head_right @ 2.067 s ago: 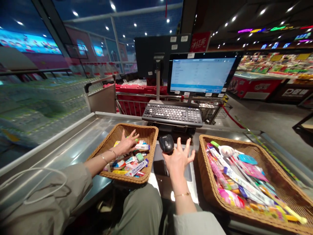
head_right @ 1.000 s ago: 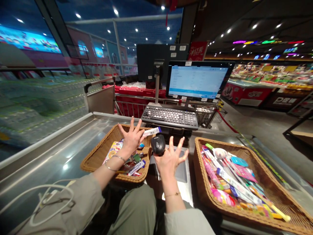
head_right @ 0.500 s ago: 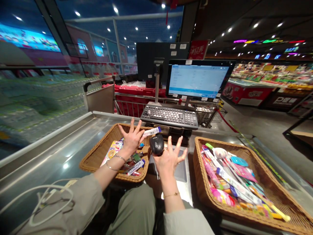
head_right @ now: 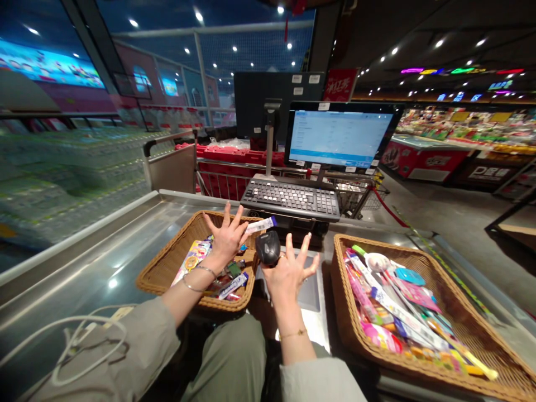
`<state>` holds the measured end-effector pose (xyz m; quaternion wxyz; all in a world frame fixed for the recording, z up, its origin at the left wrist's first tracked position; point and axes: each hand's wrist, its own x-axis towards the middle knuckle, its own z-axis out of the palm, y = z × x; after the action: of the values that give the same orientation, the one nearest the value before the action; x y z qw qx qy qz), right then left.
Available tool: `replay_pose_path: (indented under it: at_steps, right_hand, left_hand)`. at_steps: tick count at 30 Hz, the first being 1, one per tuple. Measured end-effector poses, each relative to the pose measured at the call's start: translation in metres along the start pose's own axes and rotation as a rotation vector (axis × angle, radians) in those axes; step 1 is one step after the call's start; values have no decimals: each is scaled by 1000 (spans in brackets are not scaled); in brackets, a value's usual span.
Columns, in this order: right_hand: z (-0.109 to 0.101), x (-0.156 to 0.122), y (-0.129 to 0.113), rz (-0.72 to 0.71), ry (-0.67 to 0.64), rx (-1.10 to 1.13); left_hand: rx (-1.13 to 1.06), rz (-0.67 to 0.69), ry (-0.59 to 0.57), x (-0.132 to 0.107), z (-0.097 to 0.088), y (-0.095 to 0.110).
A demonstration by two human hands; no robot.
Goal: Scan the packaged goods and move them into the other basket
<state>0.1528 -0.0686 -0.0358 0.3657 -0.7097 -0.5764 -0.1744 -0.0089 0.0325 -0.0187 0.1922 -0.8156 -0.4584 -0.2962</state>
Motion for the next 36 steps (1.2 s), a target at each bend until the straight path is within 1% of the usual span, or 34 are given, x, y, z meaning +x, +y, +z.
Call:
replay_pose_path:
  at_steps: [11,19,24,27,32,36]
  right_hand:
    - [1,-1,-1,-9,2,6]
    - [0,-1,-2,-13,-11,3]
    - [-5,-1,-4,13,-51,-74]
    - [-7,-1,-4,40,-55,-133]
    - [-14,2,3,108,-64,-201]
    - [-22,4,11,150,-13,-233]
  left_hand:
    - [49,25,81,-2,5,-1]
    - [45,18,85,-1,5,-1]
    - [40,18,82,-2,6,-1]
    - [31,16,79,-1,3,1]
    - [15,35,77,3,-7,7]
    - [-9,54,96,12,-14,18]
